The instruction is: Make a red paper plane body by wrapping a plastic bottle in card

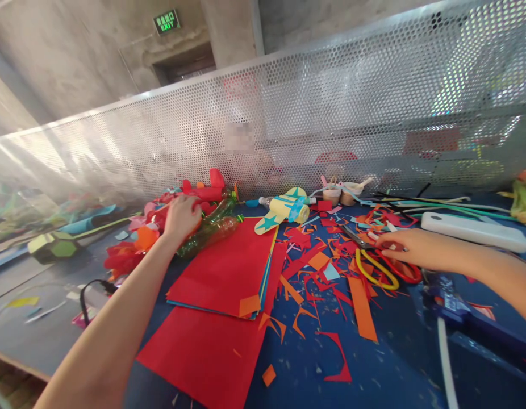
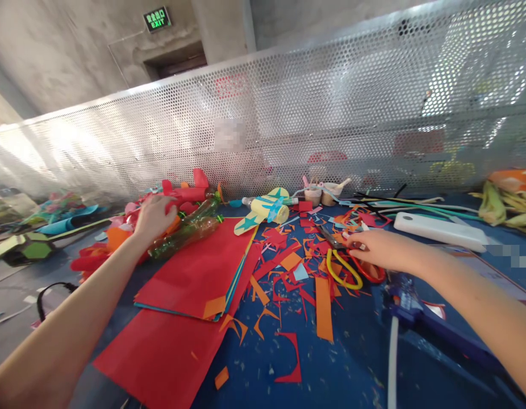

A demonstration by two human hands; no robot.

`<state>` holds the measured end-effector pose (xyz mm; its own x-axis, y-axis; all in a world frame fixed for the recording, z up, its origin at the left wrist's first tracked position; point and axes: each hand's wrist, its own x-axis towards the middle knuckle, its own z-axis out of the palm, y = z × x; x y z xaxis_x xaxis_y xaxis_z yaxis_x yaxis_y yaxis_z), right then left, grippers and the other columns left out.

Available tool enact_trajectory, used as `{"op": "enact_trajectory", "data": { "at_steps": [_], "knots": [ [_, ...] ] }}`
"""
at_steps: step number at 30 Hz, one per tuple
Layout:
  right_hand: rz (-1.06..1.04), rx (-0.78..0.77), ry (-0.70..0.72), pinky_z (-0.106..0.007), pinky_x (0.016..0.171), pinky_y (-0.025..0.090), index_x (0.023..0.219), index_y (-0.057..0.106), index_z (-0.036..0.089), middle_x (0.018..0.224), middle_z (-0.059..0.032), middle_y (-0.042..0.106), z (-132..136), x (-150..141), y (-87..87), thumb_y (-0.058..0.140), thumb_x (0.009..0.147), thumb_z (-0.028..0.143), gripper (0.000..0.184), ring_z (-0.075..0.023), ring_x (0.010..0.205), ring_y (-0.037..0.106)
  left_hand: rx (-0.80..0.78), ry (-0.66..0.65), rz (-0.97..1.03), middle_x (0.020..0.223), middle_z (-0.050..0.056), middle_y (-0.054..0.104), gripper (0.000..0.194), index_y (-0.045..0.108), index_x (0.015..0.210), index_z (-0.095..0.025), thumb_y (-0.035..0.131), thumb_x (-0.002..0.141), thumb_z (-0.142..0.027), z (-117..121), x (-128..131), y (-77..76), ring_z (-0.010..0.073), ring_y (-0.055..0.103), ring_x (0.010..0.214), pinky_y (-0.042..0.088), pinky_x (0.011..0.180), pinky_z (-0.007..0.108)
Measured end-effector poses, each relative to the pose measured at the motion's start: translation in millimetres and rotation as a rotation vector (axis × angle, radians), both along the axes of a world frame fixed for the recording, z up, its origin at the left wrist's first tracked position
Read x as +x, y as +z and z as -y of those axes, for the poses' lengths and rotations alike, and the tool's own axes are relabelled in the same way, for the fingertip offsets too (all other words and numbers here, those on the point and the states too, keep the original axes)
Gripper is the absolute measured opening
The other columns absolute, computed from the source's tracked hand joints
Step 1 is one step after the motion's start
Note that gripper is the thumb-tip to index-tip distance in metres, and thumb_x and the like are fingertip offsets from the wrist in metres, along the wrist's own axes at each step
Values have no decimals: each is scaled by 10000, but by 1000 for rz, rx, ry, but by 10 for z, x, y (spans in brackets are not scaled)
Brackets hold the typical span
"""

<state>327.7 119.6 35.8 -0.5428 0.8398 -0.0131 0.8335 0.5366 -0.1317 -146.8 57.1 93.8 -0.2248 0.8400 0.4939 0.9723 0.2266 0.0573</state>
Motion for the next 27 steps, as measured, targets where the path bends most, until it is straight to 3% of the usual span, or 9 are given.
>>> {"op": "enact_trajectory", "data": {
  "at_steps": [6, 12, 14, 16, 19, 21, 24, 27],
  "knots": [
    [52, -26, -22, -333, 702, 511, 1089, 692, 147, 979, -132, 740, -4, 1, 27, 407, 873, 324, 399, -274, 821, 699, -355, -93, -87, 1196, 90, 592, 336, 556, 1198, -170, 579, 907, -335, -218, 238, -248, 228, 616, 998, 534, 825, 433],
    [32, 35, -69, -340, 731, 509, 1037, 703, 230, 1013, -74, 741, 40, 21, 116, 466, 870, 356, 316, -276, 884, 695, -311, -130, -168, 1222, 95, 580, 347, 548, 1211, -171, 582, 905, -330, -195, 475, -313, 235, 607, 1023, 525, 846, 452],
    [3, 53, -94, -346, 703, 508, 1023, 703, 223, 970, -81, 745, 45, 18, 147, 450, 889, 378, 325, -276, 842, 697, -257, -209, -184, 1259, 106, 562, 381, 522, 1250, -171, 580, 905, -321, -178, 664, -288, 255, 587, 1079, 498, 896, 483],
    [-51, 80, -112, -354, 727, 507, 1035, 689, 210, 980, -88, 738, 42, 0, 165, 453, 896, 366, 314, -275, 869, 689, -221, -326, -196, 1238, 179, 569, 519, 403, 1350, -69, 556, 907, -292, -139, 915, -285, 290, 549, 1145, 432, 991, 477],
    [-162, 103, -104, -317, 816, 512, 1216, 581, 209, 1117, -76, 698, 45, -56, 161, 451, 911, 342, 358, -227, 991, 661, -203, -532, -211, 1266, 146, 560, 532, 367, 1391, -137, 526, 914, -308, -60, 1340, -348, 282, 523, 1178, 394, 1032, 447],
    [-280, 47, -34, -279, 848, 519, 1327, 477, 229, 1241, -70, 638, 73, -108, 147, 433, 927, 370, 426, -181, 1040, 646, -203, -660, -209, 1281, 137, 550, 577, 349, 1407, -168, 550, 899, -352, -29, 1604, -425, 286, 507, 1197, 413, 1013, 435],
    [-450, -85, 157, -338, 929, 506, 1399, 388, 261, 1406, -89, 501, 154, -190, 116, 472, 904, 473, 545, -207, 1144, 598, -221, -829, -194, 1260, 114, 568, 586, 351, 1409, -202, 575, 887, -348, -53, 1926, -541, 268, 527, 1173, 426, 1000, 411],
    [-396, -78, 232, -400, 1025, 438, 1435, 343, 275, 1456, -81, 447, 219, -260, 66, 587, 834, 507, 688, -257, 1265, 497, -211, -913, -159, 1300, 135, 537, 578, 361, 1401, -197, 584, 879, -309, -133, 2142, -617, 283, 499, 1207, 398, 1023, 445]
  ]
}}
